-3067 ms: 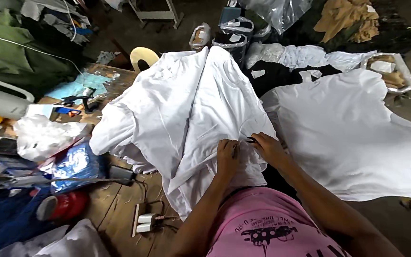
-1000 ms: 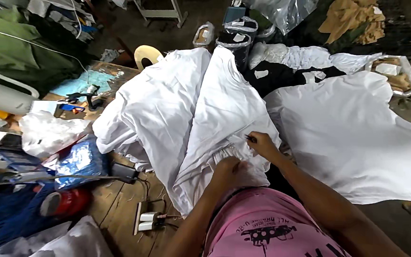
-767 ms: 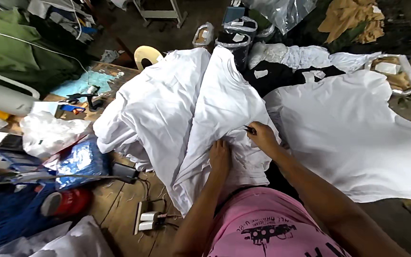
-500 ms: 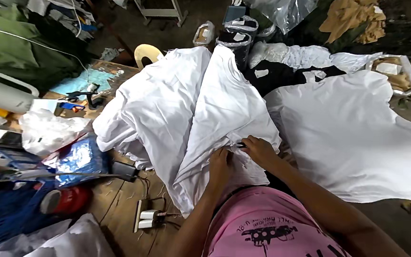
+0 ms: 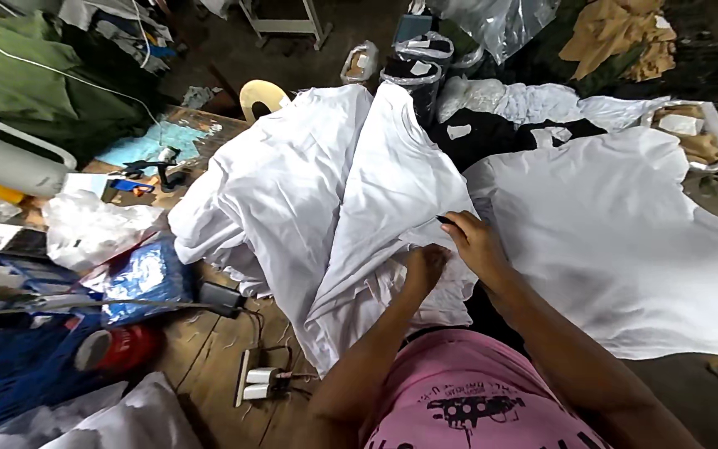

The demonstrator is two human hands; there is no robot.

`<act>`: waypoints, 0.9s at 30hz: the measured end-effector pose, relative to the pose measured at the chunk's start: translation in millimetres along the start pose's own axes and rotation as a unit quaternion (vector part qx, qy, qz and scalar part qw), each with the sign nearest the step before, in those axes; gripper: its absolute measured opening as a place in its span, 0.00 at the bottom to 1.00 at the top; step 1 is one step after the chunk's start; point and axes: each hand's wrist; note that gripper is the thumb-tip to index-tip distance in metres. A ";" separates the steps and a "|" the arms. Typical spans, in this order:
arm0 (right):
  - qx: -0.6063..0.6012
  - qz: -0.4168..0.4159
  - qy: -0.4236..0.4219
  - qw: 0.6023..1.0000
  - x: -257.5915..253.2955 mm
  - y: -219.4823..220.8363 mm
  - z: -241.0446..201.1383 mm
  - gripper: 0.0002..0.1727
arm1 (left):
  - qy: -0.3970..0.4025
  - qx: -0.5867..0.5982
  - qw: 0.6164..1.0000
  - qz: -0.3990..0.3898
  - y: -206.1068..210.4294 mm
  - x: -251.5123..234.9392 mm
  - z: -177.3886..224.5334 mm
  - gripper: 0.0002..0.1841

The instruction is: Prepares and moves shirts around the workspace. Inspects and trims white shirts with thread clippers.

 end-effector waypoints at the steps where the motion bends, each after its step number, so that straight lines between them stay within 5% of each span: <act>1: -0.014 0.034 -0.018 0.999 -1.3 -6.1 -0.9 0.13 | 0.014 0.022 1.000 -0.009 -7.5 -3.8 7.9 0.11; 4: -0.054 0.119 -0.056 0.990 -1.8 -34.7 -5.6 0.14 | 0.108 0.136 0.979 0.106 -81.7 -2.2 32.4 0.11; 7: -0.062 0.159 -0.069 0.983 -1.8 -54.2 -3.8 0.15 | 0.195 0.253 0.863 0.392 -200.9 -1.6 32.9 0.12; 9: -0.062 0.145 -0.055 0.986 0.7 -48.2 1.4 0.15 | 0.198 0.225 0.804 0.514 -242.8 8.5 29.2 0.17; 10: -0.069 0.125 -0.045 0.989 1.8 -39.5 4.3 0.14 | 0.185 0.171 0.815 0.522 -240.8 15.2 25.8 0.20; 12: -0.089 0.068 -0.019 0.994 4.9 -17.0 6.9 0.14 | 0.147 0.023 0.883 0.445 -199.3 24.5 8.1 0.18; 14: -0.100 0.011 0.003 0.995 7.6 6.1 8.4 0.14 | 0.103 -0.106 0.956 0.252 -142.4 23.5 -11.4 0.13; 17: -0.094 -0.083 0.033 0.992 9.0 24.4 9.1 0.17 | -0.011 -0.276 0.961 0.025 -68.6 15.3 -26.7 0.20; 20: -0.070 -0.152 0.031 0.985 13.9 30.7 11.2 0.21 | 0.055 -0.342 0.934 0.087 -39.5 24.7 -51.3 0.14; 23: -0.033 -0.200 0.015 0.979 20.9 27.5 12.4 0.22 | 0.030 -0.265 0.957 0.118 -40.1 54.2 -29.2 0.13; 27: 0.009 -0.245 -0.003 0.970 25.3 35.7 8.4 0.22 | 0.120 -0.189 0.958 0.182 -30.9 78.1 -31.4 0.08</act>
Point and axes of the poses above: each hand's wrist, its own x-axis away from the middle knuckle, its own y-axis out of the palm, z = x × y, and after that the axes turned 3 degrees about x, right-handed
